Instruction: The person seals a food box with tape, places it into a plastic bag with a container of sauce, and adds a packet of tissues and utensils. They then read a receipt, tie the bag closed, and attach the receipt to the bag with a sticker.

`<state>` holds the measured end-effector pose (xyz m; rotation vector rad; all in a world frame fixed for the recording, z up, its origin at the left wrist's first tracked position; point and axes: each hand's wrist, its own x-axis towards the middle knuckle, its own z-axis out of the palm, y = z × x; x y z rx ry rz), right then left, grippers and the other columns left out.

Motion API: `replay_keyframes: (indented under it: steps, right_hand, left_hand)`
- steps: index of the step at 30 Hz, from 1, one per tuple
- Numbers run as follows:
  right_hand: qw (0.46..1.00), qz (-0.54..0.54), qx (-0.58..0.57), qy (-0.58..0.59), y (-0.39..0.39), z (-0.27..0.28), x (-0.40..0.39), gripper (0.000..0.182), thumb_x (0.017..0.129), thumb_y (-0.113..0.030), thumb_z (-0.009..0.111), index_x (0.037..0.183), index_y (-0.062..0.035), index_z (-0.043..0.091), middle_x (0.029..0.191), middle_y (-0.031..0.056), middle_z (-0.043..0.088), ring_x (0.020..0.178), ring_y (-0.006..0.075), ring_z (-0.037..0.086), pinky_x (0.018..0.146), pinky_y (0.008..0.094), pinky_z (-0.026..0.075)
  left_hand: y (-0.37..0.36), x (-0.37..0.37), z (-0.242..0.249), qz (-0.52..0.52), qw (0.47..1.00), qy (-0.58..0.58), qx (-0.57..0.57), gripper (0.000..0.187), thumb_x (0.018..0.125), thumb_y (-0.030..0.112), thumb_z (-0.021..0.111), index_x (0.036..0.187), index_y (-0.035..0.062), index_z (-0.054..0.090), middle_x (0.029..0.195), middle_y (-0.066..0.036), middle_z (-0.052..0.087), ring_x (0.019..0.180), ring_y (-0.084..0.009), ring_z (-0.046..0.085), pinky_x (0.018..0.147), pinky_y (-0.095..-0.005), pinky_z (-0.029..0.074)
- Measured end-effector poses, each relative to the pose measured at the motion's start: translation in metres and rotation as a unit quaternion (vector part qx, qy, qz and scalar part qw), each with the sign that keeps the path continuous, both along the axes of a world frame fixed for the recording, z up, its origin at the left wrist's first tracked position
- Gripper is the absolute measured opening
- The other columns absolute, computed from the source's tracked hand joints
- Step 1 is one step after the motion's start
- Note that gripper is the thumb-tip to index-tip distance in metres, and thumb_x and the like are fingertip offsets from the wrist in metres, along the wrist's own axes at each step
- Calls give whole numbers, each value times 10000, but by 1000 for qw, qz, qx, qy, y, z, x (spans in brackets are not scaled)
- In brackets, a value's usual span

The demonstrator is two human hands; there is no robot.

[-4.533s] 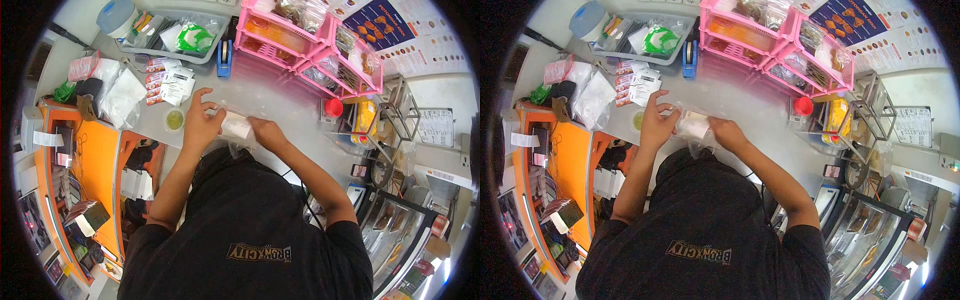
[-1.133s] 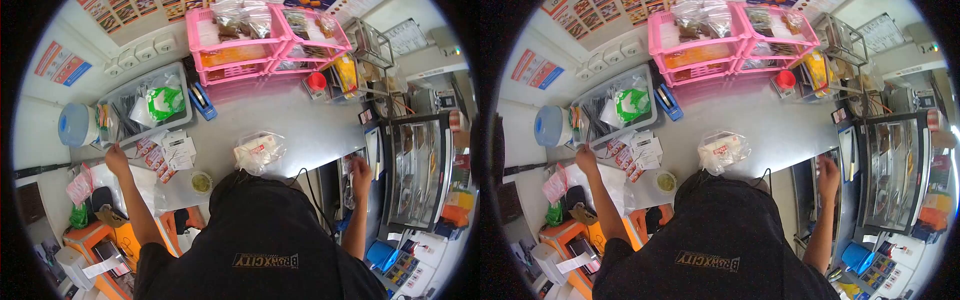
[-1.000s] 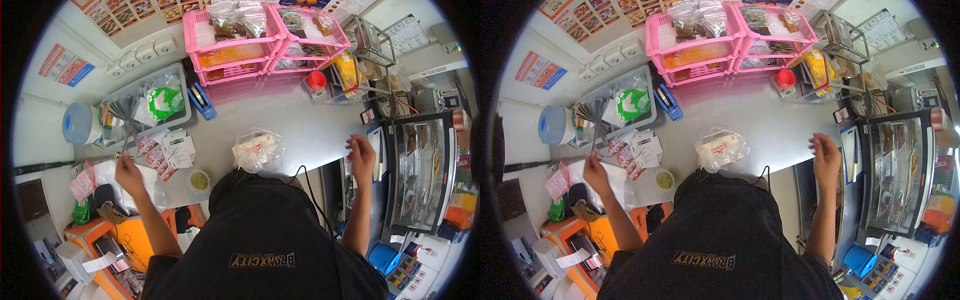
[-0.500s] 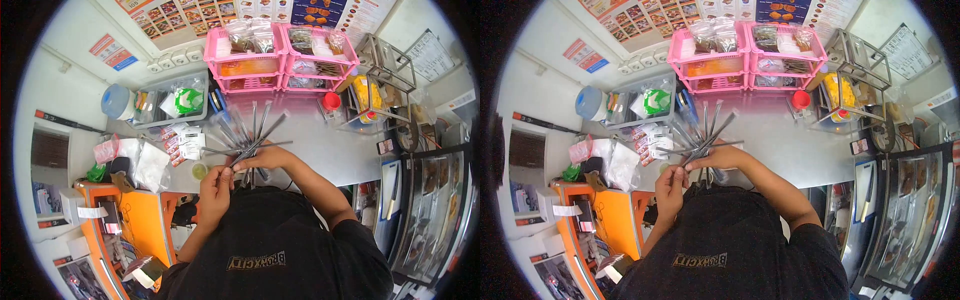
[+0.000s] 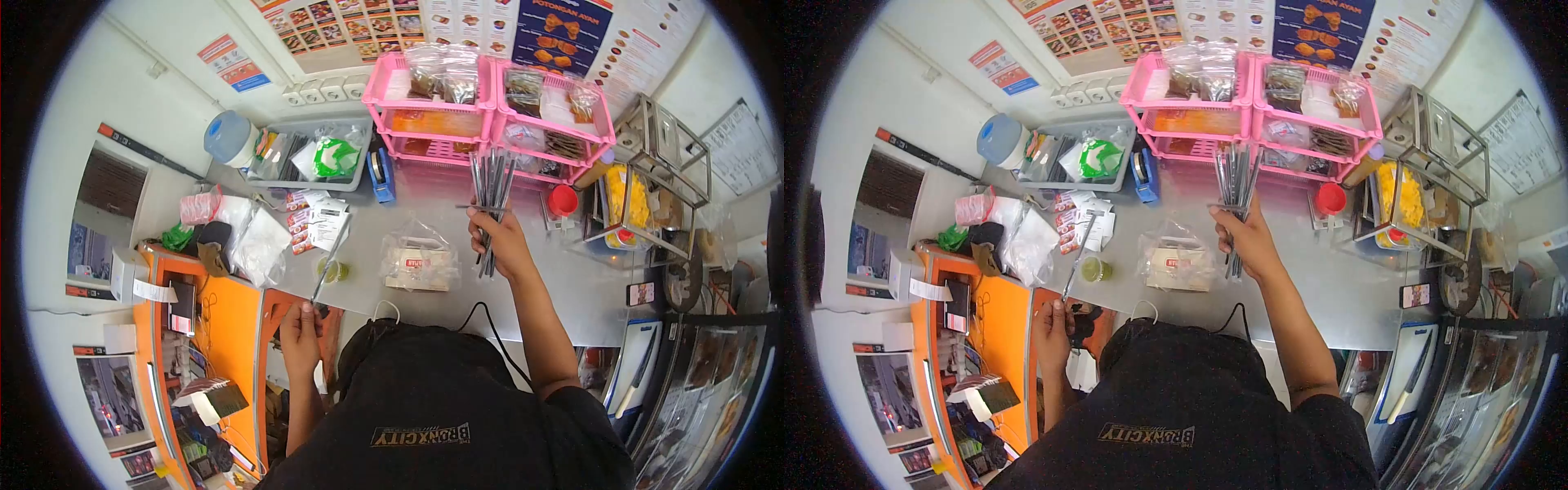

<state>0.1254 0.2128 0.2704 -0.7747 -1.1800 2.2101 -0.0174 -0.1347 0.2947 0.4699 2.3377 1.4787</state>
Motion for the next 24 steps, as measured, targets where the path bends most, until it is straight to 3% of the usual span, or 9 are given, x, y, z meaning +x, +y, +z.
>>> replay_keyframes:
  steps: [5, 9, 11, 12, 15, 17, 21, 23, 24]
  right_hand:
    - [998, 19, 50, -36, -13, -15, -23, 182, 965, -172, 689, 1049, -77, 559, 787, 23, 595, 677, 109, 559, 480, 261, 411]
    - [975, 18, 213, -63, -46, -24, -82, 262, 1000, -312, 660, 891, -78, 612, 707, 17, 584, 692, 83, 563, 543, 304, 455]
    - [967, 135, 144, -162, -57, -17, -117, 250, 992, -282, 668, 914, -54, 603, 665, 23, 564, 632, 115, 560, 562, 329, 481]
    - [966, 164, 36, -197, -68, -9, -139, 240, 976, -221, 660, 848, -30, 594, 660, 46, 561, 585, 149, 561, 571, 360, 503]
    - [940, 262, -106, -190, -85, -21, -230, 176, 954, -154, 647, 865, -11, 597, 640, 74, 557, 593, 189, 584, 571, 372, 522]
    - [923, 325, -127, -160, -85, -59, -307, 115, 922, -97, 640, 979, -5, 601, 692, 105, 594, 598, 225, 602, 576, 388, 527]
    - [955, 263, -64, -123, -92, -90, -458, 392, 959, -249, 653, 1175, 60, 547, 949, 161, 674, 759, 280, 682, 730, 428, 581]
    - [939, 86, 109, -316, -122, -36, -488, 512, 971, -350, 661, 1258, 64, 569, 1215, 197, 639, 1104, 236, 642, 879, 399, 556]
    - [938, 77, 95, -324, -128, -24, -482, 512, 971, -350, 661, 1258, 64, 569, 1215, 197, 639, 1104, 236, 642, 879, 399, 556]
  left_hand:
    - [-26, -20, -29, 47, 996, -57, 56, 308, 1097, 210, 453, 867, 34, 556, 689, 17, 507, 610, -60, 454, 555, -235, 379]
    - [-48, -51, -39, 41, 999, -23, 6, 331, 1085, 229, 481, 833, 24, 545, 665, 16, 502, 595, -65, 456, 555, -249, 387]
    - [-67, -74, -44, 58, 997, -46, 31, 333, 1080, 244, 496, 841, 19, 556, 660, 10, 507, 591, -71, 466, 554, -255, 395]
    - [-75, -87, -42, 49, 998, -36, 18, 332, 1079, 244, 499, 845, 16, 561, 659, 7, 509, 590, -76, 472, 554, -256, 398]
    - [-103, -128, -46, 44, 998, -40, 7, 328, 1077, 243, 504, 855, 10, 572, 663, -3, 521, 593, -84, 486, 557, -259, 403]
    - [-123, -156, -53, 45, 998, -53, 8, 326, 1077, 242, 506, 861, 8, 579, 669, -8, 530, 595, -88, 493, 560, -261, 405]
    - [-146, -209, -70, 57, 997, -39, 22, 308, 1073, 228, 515, 886, -4, 593, 722, -22, 567, 618, -84, 506, 574, -258, 415]
    - [-146, -231, -67, 58, 994, -73, 49, 284, 1071, 220, 520, 920, -10, 593, 719, -10, 557, 620, -77, 499, 573, -252, 414]
    - [-143, -240, -71, 41, 995, -71, 65, 269, 1073, 216, 516, 938, -6, 589, 712, 0, 550, 620, -73, 490, 568, -245, 406]
